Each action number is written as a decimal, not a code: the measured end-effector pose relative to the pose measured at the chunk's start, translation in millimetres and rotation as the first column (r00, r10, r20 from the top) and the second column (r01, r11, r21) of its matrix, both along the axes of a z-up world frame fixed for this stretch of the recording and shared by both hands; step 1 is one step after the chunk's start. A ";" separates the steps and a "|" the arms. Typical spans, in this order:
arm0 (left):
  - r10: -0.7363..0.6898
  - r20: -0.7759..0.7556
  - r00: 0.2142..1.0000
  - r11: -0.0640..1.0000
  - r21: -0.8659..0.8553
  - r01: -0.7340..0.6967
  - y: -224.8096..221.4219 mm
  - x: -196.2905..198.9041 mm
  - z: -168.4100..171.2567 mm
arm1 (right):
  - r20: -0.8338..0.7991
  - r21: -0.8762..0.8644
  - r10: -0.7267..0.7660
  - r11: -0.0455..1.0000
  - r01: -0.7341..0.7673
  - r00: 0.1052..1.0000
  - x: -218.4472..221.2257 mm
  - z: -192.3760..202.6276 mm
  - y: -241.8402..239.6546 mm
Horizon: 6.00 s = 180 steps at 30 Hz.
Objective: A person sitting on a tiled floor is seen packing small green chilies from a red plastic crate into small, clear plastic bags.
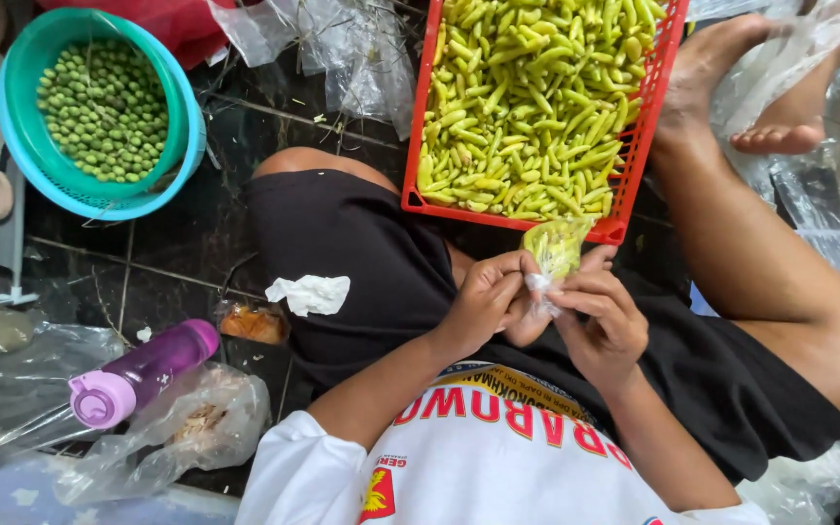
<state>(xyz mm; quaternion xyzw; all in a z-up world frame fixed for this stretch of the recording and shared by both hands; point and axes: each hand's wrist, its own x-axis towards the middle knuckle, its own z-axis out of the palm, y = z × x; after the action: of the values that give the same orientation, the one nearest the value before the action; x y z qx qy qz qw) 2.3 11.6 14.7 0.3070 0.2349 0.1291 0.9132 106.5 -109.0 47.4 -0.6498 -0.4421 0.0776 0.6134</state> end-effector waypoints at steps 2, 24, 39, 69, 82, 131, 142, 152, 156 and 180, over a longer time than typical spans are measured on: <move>-0.015 -0.024 1.000 1.000 -0.006 0.015 -0.7 0.4 1.3 | -0.033 0.026 0.029 0.999 -0.029 0.999 1.1 5.4 -0.5; -0.188 -0.229 0.955 0.617 0.729 0.296 12.5 -8.0 57.2 | -0.291 -0.378 0.069 0.908 -0.181 0.954 13.5 43.0 -8.9; -0.142 -0.138 0.980 0.812 0.549 0.195 -2.0 -3.4 60.0 | -0.014 -0.114 0.019 0.993 -0.021 1.000 9.4 16.5 -2.3; -0.237 0.051 0.970 0.664 0.738 0.124 6.8 0.8 75.8 | 0.007 -0.077 0.104 0.992 -0.104 0.995 23.0 25.9 -17.0; -0.099 0.041 0.994 0.288 0.958 -0.011 12.2 5.5 78.7 | -0.257 -0.053 -0.013 0.999 -0.001 0.966 -3.7 10.3 -26.8; -0.255 0.048 0.966 0.294 0.955 0.030 -4.6 -4.4 86.6 | -0.233 -0.562 0.372 0.702 -0.437 0.899 59.5 122.5 -18.6; -0.246 -0.008 0.969 0.430 0.895 0.116 -5.8 -10.9 91.3 | 0.079 -0.574 0.575 0.694 -0.435 0.814 57.8 115.2 -9.7; -0.278 0.060 0.959 0.479 0.874 0.084 -10.0 -4.8 87.0 | 0.178 -0.205 0.120 0.975 -0.082 0.977 17.6 50.1 -36.2; -0.139 0.194 0.971 0.394 0.910 -0.126 -9.1 -1.6 79.4 | 0.034 -0.074 0.125 0.990 -0.123 0.992 17.2 50.1 -30.7; -0.001 0.021 1.000 0.303 0.953 -0.019 -4.9 1.2 64.5 | -0.562 -0.118 0.092 0.975 -0.190 0.822 21.7 37.2 -32.2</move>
<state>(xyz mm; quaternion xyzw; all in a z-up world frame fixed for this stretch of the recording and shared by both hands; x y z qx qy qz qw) 3.5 6.7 79.2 0.7843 0.1071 0.2507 0.5572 128.2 -141.2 84.6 -0.6145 -0.2845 0.3446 0.6502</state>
